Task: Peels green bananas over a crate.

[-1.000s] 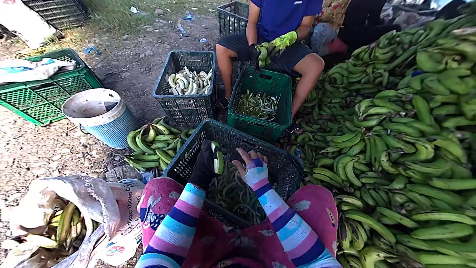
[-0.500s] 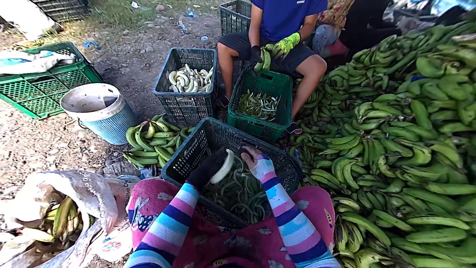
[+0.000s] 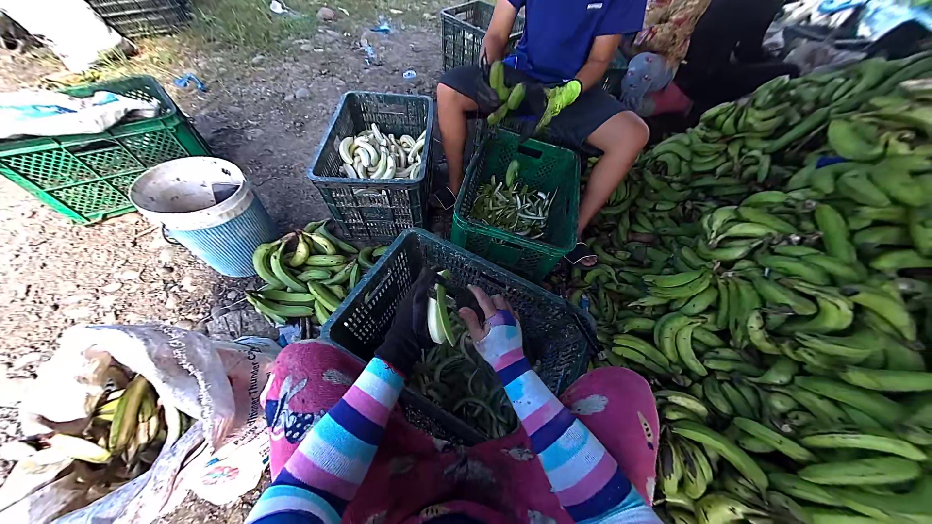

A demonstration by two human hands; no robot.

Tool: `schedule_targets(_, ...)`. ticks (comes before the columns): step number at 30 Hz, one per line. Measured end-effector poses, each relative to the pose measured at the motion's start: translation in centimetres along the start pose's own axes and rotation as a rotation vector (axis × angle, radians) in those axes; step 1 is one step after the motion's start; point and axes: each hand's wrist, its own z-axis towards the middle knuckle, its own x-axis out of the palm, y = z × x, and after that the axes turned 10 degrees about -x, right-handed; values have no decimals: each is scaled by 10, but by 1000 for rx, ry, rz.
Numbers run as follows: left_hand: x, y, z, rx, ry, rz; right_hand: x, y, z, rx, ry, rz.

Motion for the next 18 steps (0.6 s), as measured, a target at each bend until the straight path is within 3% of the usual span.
schedule_targets(3,11,-3,0,117,45,-79,-14,-9,16,191,102,145)
schedule_targets(6,16,2,5,22,164,-499,-25,-22,27,361,168,290)
schedule_targets(9,12,12,15,-66,210,-863,-34,-20,24,337,150,254)
schedule_targets(12,0,11,15,-108,179,-989,-30,-19,20,243,89,184)
schedule_targets(15,-10,12,5,-25,203,-703,-28,-21,19,207,32,168)
schedule_targets(18,-11,26,-2,238,51,-254,-25,-15,13,157,-17,183)
